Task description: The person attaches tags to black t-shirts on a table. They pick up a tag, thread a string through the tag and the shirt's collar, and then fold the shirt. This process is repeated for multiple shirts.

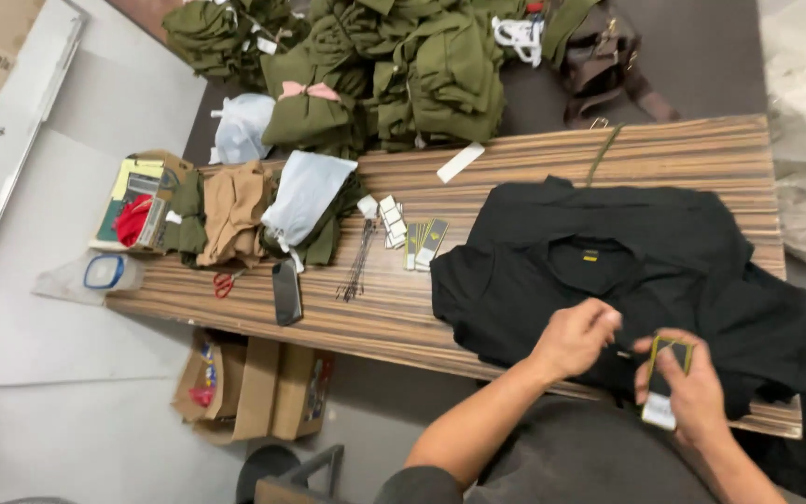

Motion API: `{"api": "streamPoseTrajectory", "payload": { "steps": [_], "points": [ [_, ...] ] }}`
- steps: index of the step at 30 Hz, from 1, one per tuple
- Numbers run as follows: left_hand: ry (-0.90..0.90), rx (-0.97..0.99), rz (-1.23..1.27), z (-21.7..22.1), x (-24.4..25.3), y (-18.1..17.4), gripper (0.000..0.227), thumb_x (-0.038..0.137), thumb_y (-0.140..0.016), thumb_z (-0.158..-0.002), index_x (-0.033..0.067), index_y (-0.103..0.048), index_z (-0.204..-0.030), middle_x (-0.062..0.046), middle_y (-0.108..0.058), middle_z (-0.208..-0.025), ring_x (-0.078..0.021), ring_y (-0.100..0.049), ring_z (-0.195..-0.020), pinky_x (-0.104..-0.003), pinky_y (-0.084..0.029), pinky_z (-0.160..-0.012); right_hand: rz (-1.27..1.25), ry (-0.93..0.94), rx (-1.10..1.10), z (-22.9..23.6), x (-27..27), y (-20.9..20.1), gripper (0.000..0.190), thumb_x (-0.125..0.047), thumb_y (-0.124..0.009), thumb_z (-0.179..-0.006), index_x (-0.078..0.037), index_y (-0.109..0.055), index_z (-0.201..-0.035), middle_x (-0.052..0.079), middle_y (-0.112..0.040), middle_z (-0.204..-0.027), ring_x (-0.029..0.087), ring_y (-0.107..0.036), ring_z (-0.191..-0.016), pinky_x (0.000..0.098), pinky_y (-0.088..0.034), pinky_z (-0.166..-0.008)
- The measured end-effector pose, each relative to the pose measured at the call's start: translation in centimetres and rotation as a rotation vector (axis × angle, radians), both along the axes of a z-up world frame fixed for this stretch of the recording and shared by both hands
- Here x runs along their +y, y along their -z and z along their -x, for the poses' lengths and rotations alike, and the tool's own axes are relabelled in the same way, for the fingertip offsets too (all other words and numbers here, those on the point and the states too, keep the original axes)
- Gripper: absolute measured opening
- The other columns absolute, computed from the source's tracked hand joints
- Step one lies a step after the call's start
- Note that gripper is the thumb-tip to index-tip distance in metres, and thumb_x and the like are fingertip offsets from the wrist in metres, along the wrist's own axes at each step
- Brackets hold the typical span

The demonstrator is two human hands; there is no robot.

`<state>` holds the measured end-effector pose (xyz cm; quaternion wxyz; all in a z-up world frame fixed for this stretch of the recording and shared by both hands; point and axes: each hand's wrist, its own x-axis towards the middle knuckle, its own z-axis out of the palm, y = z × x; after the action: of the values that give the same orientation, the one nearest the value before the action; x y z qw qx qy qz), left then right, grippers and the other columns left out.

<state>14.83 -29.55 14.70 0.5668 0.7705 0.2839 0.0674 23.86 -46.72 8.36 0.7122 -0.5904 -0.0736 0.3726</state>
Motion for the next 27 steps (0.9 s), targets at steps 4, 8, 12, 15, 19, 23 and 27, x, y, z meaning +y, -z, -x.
{"api": "streamPoseTrajectory", "payload": {
  "steps": [4, 8, 12, 15, 19, 23, 27],
  "points": [
    [0.611, 0.233, -0.191, -2.3, 0.0, -1.6, 0.057, 0.051, -0.026, -0.105, 0.0232, -0.074, -0.095, -0.014, -0.076, -0.106, -0.0382, -0.074, -0.104, -0.044, -0.05, -0.094, -0.098, -0.042, -0.054, -2.1, 2.9, -3.0, 0.054, -0.026, -0.054, -0.101, -0.006, -0.033, -0.146, 0.031, -0.06, -0.134, 0.025, -0.047, -0.051, 0.0368, -0.044, -0.049],
    [0.75, 0.376, -0.182, -4.6, 2.0, -0.1, 0.045, 0.042, -0.037, -0.095, 0.0082, -0.066, -0.1, -0.02, -0.075, -0.105, -0.0397, -0.071, -0.098, -0.047, -0.05, -0.084, 0.065, 0.024, -0.073, -3.4, 4.6, 0.5, 0.033, -0.011, -0.067, -0.102, 0.001, -0.061, -0.132, 0.015, -0.067, -0.091, 0.015, -0.06, -0.077, 0.0289, -0.052, -0.079],
    [0.726, 0.379, 0.138, -5.3, 7.8, -0.7, 0.052, 0.055, -0.051, -0.089, 0.0069, -0.071, -0.088, -0.01, -0.076, -0.075, -0.0189, -0.072, -0.065, -0.033, -0.056, -0.066, 0.066, 0.055, 0.166, -4.3, 5.8, 4.6, 0.044, -0.021, -0.064, -0.1, -0.005, -0.061, -0.141, 0.008, -0.07, -0.119, 0.011, -0.056, -0.064, 0.025, -0.049, -0.057],
    [0.243, 0.272, -0.25, -6.8, 17.2, -2.1, 0.041, 0.053, -0.06, -0.09, 0.0182, -0.08, -0.1, -0.003, -0.081, -0.104, -0.0185, -0.075, -0.102, -0.035, -0.052, -0.085, 0.052, 0.033, 0.272, -5.6, 6.8, 6.4, 0.048, -0.021, -0.061, -0.101, -0.002, -0.057, -0.145, 0.014, -0.066, -0.127, 0.014, -0.053, -0.075, 0.0257, -0.044, -0.06],
    [-0.318, 0.211, -0.524, -8.9, 36.0, 11.7, 0.024, 0.023, -0.054, -0.099, 0.0067, -0.072, -0.102, -0.017, -0.076, -0.103, -0.0397, -0.069, -0.1, -0.051, -0.049, -0.089, 0.051, 0.052, 0.311, -7.0, 6.9, 7.0, 0.052, -0.025, -0.062, -0.1, -0.001, -0.056, -0.146, 0.009, -0.061, -0.122, 0.013, -0.048, -0.072, 0.0255, -0.04, -0.057],
    [-0.457, 0.723, -0.689, -8.2, 42.8, 14.1, 0.074, 0.059, -0.072, -0.085, 0.0044, -0.057, -0.133, -0.024, -0.056, -0.135, -0.041, -0.049, -0.128, -0.052, -0.041, -0.106, 0.044, -0.009, 0.29, -7.8, 5.9, 12.6, 0.055, -0.019, -0.057, -0.101, 0.003, -0.052, -0.151, 0.02, -0.062, -0.119, 0.021, -0.048, -0.068, 0.0337, -0.038, -0.055],
    [-0.427, 0.818, -0.481, -7.9, 43.5, 13.0, 0.075, 0.054, -0.073, -0.091, 0.003, -0.05, -0.142, -0.022, -0.042, -0.152, -0.0402, -0.035, -0.141, -0.055, -0.04, -0.109, 0.084, -0.054, 0.276, -8.9, 5.6, 14.4, 0.051, -0.015, -0.054, -0.104, 0.008, -0.053, -0.15, 0.028, -0.059, -0.103, 0.031, -0.047, -0.068, 0.0445, -0.038, -0.053]
  ]
}}
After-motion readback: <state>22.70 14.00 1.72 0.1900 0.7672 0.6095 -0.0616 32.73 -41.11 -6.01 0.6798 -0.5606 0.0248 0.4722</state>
